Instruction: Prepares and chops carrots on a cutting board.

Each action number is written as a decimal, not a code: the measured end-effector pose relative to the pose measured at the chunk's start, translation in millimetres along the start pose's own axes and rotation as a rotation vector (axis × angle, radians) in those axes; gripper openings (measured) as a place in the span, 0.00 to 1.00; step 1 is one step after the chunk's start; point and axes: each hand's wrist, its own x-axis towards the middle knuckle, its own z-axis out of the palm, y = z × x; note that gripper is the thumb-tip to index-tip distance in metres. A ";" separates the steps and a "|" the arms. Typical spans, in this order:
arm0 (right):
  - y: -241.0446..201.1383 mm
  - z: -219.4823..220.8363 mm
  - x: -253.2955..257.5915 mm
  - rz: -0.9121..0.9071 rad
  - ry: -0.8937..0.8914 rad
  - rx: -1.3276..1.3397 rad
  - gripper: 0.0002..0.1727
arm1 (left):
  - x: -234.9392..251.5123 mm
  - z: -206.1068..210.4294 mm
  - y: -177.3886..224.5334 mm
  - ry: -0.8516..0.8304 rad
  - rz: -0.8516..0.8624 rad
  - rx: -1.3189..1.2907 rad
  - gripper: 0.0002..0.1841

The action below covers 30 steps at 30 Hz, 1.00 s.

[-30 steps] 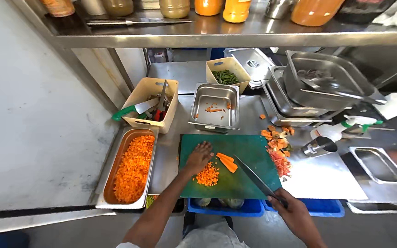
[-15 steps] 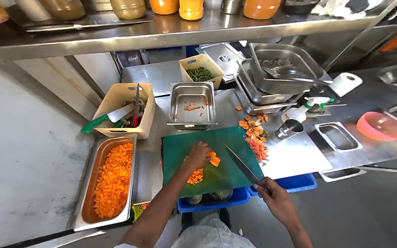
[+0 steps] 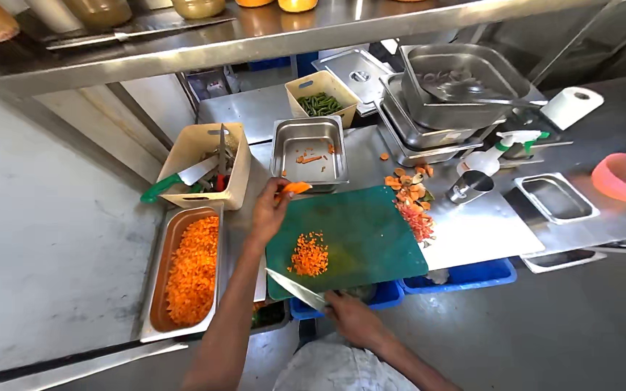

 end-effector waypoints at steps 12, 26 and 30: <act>48.2 -64.7 51.7 0.160 0.227 0.012 0.22 | -95.4 54.6 -52.0 -0.195 0.130 0.196 0.13; 37.7 -53.8 19.4 0.223 0.211 -0.107 0.20 | -106.9 52.7 -75.0 -0.428 -0.005 0.308 0.13; 32.7 -55.7 15.4 0.230 0.172 -0.114 0.22 | -98.6 62.3 -66.5 -0.539 0.063 0.266 0.11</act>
